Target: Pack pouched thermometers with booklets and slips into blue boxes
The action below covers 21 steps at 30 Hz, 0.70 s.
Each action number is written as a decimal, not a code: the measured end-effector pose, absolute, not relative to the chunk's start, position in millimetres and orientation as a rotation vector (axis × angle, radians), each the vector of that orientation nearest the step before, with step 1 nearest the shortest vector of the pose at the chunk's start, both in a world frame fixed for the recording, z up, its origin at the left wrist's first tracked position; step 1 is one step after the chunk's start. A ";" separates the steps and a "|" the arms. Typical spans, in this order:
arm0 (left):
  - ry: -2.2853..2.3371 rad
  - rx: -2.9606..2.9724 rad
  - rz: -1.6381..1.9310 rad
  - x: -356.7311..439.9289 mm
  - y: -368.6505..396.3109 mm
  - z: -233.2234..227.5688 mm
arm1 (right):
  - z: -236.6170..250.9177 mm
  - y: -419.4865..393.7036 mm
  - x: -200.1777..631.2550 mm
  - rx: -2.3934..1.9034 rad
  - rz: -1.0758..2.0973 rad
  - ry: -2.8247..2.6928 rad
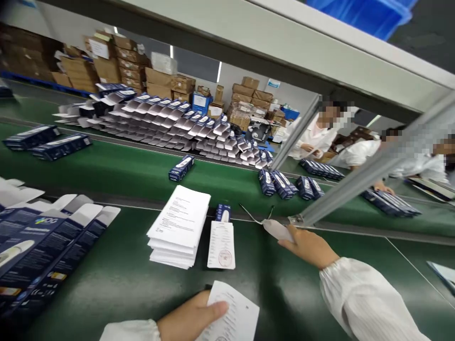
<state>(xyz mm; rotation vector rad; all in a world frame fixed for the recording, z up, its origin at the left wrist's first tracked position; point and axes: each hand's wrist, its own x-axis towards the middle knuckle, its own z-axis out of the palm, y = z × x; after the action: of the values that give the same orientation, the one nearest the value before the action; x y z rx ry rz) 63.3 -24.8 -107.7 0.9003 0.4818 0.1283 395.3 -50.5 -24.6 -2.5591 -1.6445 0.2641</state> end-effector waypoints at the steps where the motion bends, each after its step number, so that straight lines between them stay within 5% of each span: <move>1: 0.481 0.921 0.127 62.1 -26.5 -100.4 | -19.6 -64.6 395.5 -2.535 0.215 -1.723; 9: 0.373 1.571 0.415 65.0 -29.3 -0.1 | 72.5 -111.1 351.3 -2.246 -0.361 -2.357; 14: 0.313 1.695 0.450 83.6 -24.9 18.8 | 103.6 -119.8 308.4 -2.014 -0.336 -2.485; 17: 0.294 1.451 0.286 72.0 -22.2 8.9 | 106.5 -128.7 308.3 -2.045 -0.159 -2.368; 21: 0.414 1.096 0.323 39.7 -21.0 -4.6 | 94.9 -125.3 302.7 -1.986 0.526 -1.962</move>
<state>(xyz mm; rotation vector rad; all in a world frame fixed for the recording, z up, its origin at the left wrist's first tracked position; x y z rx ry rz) 39.7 -21.0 -4.6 1.0961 0.4140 0.3233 302.7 -125.3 94.9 -1.9857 -1.9622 0.5256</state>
